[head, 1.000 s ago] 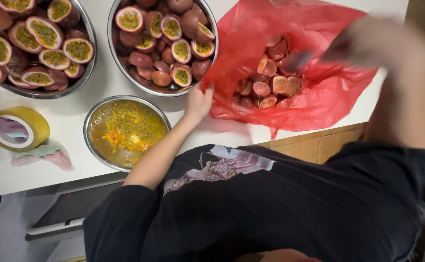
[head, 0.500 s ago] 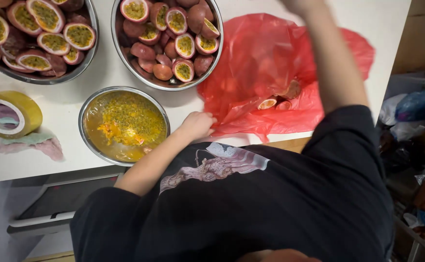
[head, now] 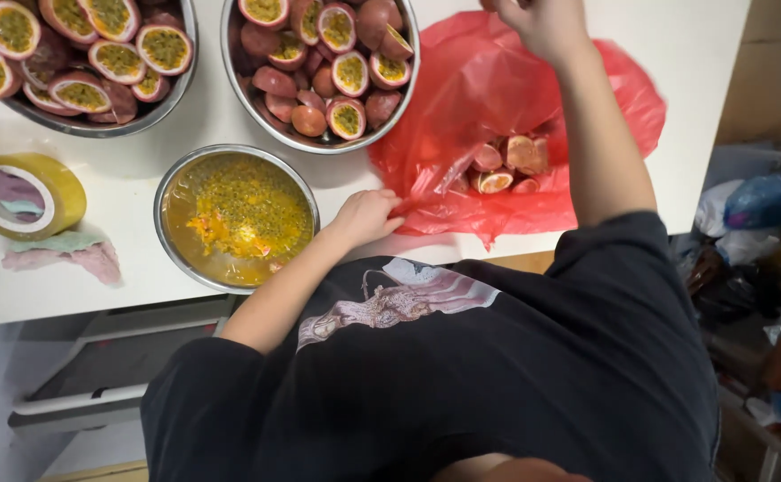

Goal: Scooping seeds and pulp from passion fruit halves into a metal bowl.

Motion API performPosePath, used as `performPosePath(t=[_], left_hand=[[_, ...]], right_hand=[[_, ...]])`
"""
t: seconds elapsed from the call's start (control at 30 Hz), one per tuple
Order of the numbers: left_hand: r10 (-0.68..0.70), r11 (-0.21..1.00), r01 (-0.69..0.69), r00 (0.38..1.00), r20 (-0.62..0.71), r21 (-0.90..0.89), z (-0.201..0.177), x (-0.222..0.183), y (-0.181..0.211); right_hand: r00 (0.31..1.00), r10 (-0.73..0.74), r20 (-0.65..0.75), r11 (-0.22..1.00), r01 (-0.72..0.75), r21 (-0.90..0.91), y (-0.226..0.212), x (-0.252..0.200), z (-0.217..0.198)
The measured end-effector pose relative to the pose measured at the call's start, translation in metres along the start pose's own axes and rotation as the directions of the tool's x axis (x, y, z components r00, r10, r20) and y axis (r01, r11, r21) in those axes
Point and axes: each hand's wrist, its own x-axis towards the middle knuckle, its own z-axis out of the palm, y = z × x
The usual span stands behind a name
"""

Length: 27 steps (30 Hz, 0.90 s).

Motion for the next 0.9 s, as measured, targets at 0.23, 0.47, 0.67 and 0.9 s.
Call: performPosePath(t=[0.23,0.47,0.67,0.9], left_hand=[[-0.098,0.951,-0.024,0.922,-0.375,-0.307,-0.038,0.033,0.052],[0.139,0.94,-0.315,0.708,-0.692,-0.133,-0.077,0.079,0.084],[0.115,0.97,-0.229,0.721,-0.684,-0.077,-0.004,0.139,0.05],[-0.358,0.87,0.124,0.825,-0.437,-0.478,0.099,0.235,-0.038]], right_hand=[[0.998,-0.051,0.035,0.956,0.038,0.292,-0.073,-0.172,-0.057],[0.972,0.189,0.137,0.982,-0.188,-0.02,0.0,-0.201,-0.001],[0.935,0.352,-0.045,0.923,-0.339,0.182,0.033,-0.265,0.003],[0.754,0.589,-0.289,0.764,-0.637,-0.106,0.073,-0.317,0.003]])
